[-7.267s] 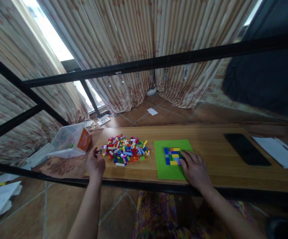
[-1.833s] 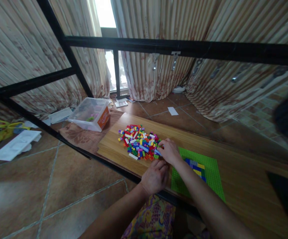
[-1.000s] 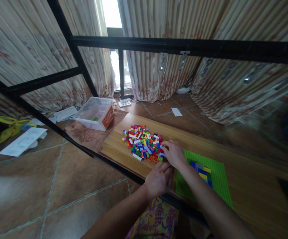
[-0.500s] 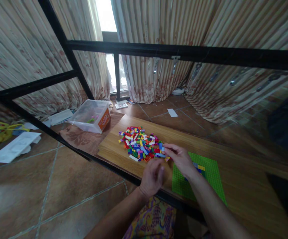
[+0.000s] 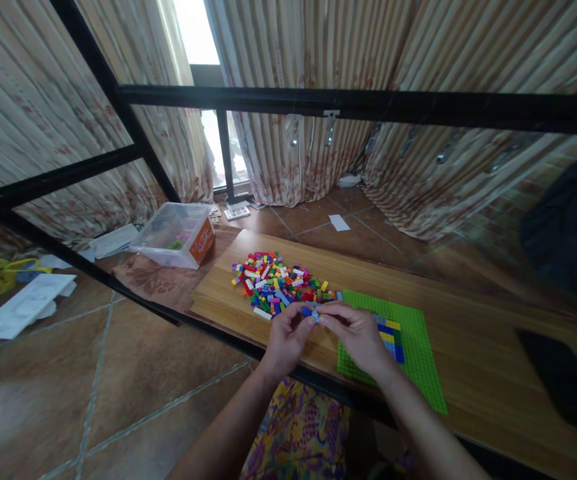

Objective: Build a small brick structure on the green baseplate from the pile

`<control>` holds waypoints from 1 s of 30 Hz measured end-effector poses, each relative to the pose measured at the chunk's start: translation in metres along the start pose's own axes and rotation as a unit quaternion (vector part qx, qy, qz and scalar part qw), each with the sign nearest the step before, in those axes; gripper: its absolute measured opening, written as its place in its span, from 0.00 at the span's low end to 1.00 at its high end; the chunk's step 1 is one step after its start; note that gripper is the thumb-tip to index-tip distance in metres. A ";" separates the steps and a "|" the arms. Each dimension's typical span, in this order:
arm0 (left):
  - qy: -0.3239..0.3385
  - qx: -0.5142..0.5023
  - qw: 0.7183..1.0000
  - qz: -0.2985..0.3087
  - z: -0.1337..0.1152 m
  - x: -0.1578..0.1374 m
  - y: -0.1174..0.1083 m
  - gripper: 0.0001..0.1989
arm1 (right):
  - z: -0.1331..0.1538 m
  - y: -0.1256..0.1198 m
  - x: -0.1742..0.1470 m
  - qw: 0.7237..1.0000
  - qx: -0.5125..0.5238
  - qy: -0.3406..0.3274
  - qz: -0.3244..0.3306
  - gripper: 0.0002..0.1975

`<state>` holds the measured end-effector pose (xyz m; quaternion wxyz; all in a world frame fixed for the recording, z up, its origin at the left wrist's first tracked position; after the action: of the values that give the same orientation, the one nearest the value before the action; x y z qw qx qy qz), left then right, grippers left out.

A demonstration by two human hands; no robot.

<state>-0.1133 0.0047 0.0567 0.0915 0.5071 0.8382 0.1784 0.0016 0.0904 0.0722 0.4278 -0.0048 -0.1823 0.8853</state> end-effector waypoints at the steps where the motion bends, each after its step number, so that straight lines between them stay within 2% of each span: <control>1: -0.007 0.004 1.000 -0.002 0.000 -0.001 0.000 0.14 | -0.002 0.001 -0.002 1.000 0.006 0.005 -0.004 0.08; 8: -0.097 -0.001 0.995 -0.026 0.018 -0.007 -0.001 0.15 | -0.018 0.009 -0.017 0.998 -0.011 0.020 -0.053 0.07; 11: -0.113 -0.013 0.993 -0.023 0.025 -0.010 -0.002 0.15 | -0.021 0.013 -0.024 0.998 -0.008 0.041 -0.057 0.08; 15: -0.137 -0.052 0.989 -0.014 0.033 -0.014 -0.002 0.16 | -0.023 0.018 -0.030 0.992 0.061 0.100 -0.046 0.10; 20: -0.159 -0.065 0.985 -0.011 0.041 -0.017 -0.008 0.18 | -0.029 0.025 -0.035 0.970 0.161 0.178 -0.049 0.14; 27: -0.177 -0.060 0.982 -0.017 0.041 -0.021 -0.014 0.19 | -0.039 0.034 -0.042 0.957 0.201 0.202 -0.046 0.15; 30: -0.169 -0.080 0.982 -0.039 0.041 -0.020 -0.016 0.19 | -0.042 0.031 -0.040 0.970 0.147 0.181 -0.065 0.12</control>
<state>-0.1034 -0.0108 0.0126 0.2791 0.4882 0.8126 0.1534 0.0106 0.0560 0.0169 0.5067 -0.0899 0.0308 0.8569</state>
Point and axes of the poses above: each hand's wrist, its own x-axis towards the middle knuckle, its own y-axis out of the palm, z = x × y, the point moved 3 cm from there along x, towards the middle knuckle, and after that the axes turned 8 degrees about -x, right-handed, at the moved point
